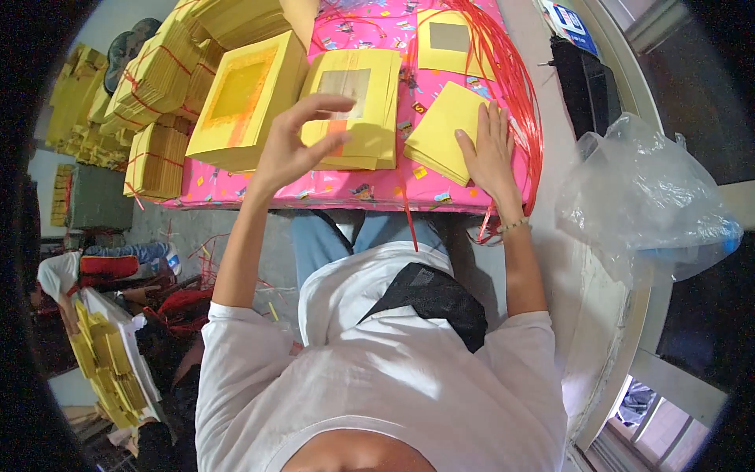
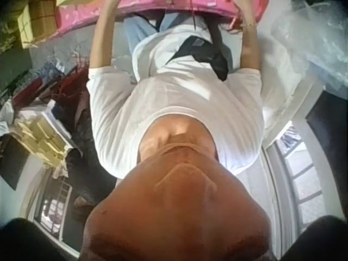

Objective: Bundling stacks of yellow paper using red string.

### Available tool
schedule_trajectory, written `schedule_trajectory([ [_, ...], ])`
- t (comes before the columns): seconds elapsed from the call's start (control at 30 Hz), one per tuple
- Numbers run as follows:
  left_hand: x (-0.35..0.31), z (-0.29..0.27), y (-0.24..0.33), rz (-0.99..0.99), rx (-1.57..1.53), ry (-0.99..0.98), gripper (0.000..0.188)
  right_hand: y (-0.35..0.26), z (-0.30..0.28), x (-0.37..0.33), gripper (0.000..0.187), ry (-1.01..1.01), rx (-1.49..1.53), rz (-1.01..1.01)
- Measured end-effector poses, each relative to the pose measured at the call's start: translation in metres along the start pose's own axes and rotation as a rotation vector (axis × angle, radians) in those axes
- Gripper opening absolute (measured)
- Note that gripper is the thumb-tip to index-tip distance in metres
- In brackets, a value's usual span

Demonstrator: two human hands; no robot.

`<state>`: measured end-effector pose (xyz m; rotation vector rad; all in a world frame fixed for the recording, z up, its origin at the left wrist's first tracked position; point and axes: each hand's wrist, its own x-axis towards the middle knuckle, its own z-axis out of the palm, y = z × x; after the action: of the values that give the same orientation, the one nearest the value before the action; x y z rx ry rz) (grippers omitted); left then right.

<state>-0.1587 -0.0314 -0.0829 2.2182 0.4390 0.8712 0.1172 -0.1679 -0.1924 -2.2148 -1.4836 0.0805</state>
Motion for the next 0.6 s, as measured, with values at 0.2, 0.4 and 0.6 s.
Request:
schedule_trajectory([
  [0.2,-0.034,-0.014,-0.02,-0.083,0.342,-0.274,0.056,-0.02,-0.021,0.005,0.068,0.185,-0.012,-0.122],
  [0.4,-0.041,-0.004,-0.031,-0.006,0.451,-0.207,0.053,-0.083,-0.039,-0.004,0.057,0.013,0.023,-0.415],
  [0.6,-0.035,0.005,-0.035,0.016,0.433,-0.231,0.033,-0.083,-0.017,0.0,0.051,-0.041,0.014,-0.497],
])
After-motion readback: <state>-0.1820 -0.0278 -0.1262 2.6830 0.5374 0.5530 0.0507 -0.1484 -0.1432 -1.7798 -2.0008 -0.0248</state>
